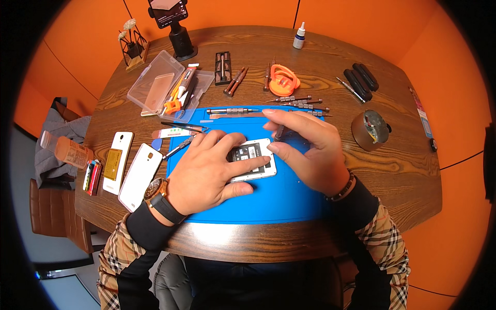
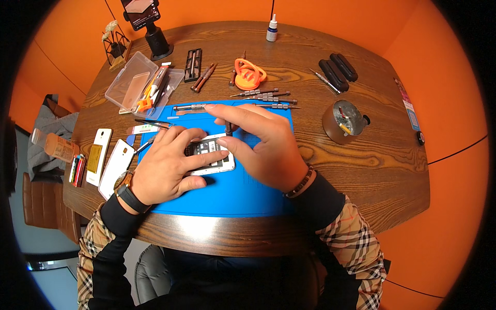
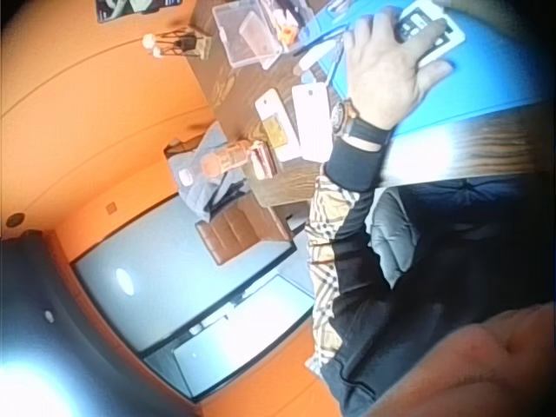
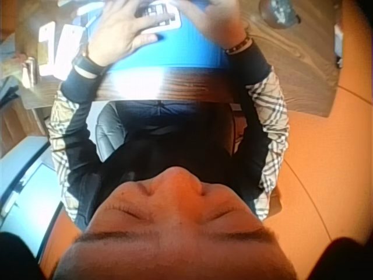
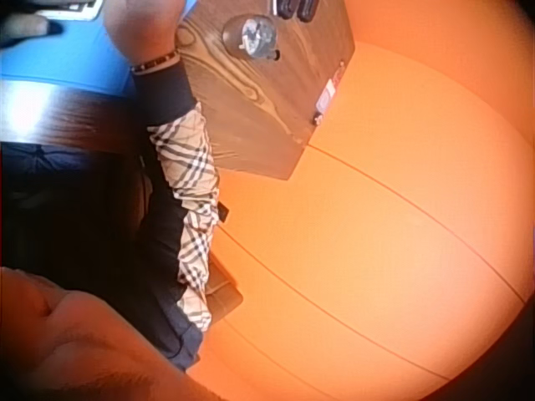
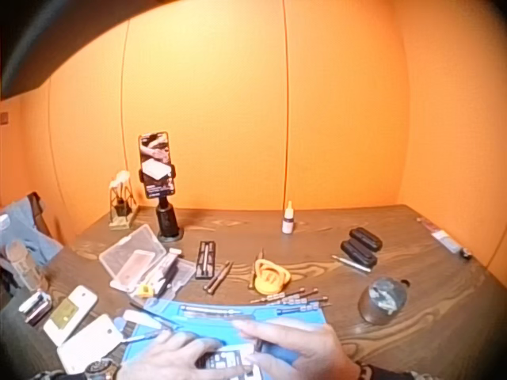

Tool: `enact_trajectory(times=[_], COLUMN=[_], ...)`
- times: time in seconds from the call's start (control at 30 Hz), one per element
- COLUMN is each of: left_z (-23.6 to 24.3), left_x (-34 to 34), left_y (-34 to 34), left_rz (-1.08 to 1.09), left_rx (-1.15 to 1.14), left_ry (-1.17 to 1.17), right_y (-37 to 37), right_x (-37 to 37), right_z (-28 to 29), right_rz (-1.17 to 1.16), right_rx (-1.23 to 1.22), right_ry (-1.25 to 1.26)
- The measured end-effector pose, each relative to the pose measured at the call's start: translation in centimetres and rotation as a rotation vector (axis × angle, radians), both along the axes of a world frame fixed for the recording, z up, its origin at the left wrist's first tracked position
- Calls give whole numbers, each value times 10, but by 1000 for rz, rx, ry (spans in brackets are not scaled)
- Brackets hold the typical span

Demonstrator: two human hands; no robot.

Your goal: The person uses a screwdriver to remove screws from the back of a white smartphone placed on a blue mat. They then use a metal prying tool to separate the back cover from the phone body. The person continues to unscrew internal components and manipulate the phone's internals.

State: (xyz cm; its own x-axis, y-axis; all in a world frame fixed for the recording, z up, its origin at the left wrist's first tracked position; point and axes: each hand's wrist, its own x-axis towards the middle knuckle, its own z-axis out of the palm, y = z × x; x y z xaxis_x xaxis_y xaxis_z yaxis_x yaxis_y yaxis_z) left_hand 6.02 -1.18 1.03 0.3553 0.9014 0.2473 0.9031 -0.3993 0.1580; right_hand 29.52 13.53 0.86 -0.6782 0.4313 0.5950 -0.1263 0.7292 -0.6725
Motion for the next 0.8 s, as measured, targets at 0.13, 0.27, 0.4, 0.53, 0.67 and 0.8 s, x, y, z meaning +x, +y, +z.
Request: enact_trajectory(times=[0.13,0.27,0.4,0.53,0.67,0.8], left_z=[-1,-1,0,0,-1,0], left_x=[1,2,2,2,2,2], left_y=[-1,-1,-1,0,0,-1], left_rz=[11,13,17,12,14,17], left_rx=[0,4,-6,4,0,-5], left_ry=[-14,-14,-21,-19,-17,-26], right_y=[0,-2,0,0,-1,1], right_x=[-4,-5,-3,-5,1,1], right_z=[-3,-5,-4,-2,2,3], right_rz=[-32,-25,-23,-5,40,20], right_rx=[-57,-102,-18,-75,-26,-62], right_ry=[42,64,22,52,-30,-60])
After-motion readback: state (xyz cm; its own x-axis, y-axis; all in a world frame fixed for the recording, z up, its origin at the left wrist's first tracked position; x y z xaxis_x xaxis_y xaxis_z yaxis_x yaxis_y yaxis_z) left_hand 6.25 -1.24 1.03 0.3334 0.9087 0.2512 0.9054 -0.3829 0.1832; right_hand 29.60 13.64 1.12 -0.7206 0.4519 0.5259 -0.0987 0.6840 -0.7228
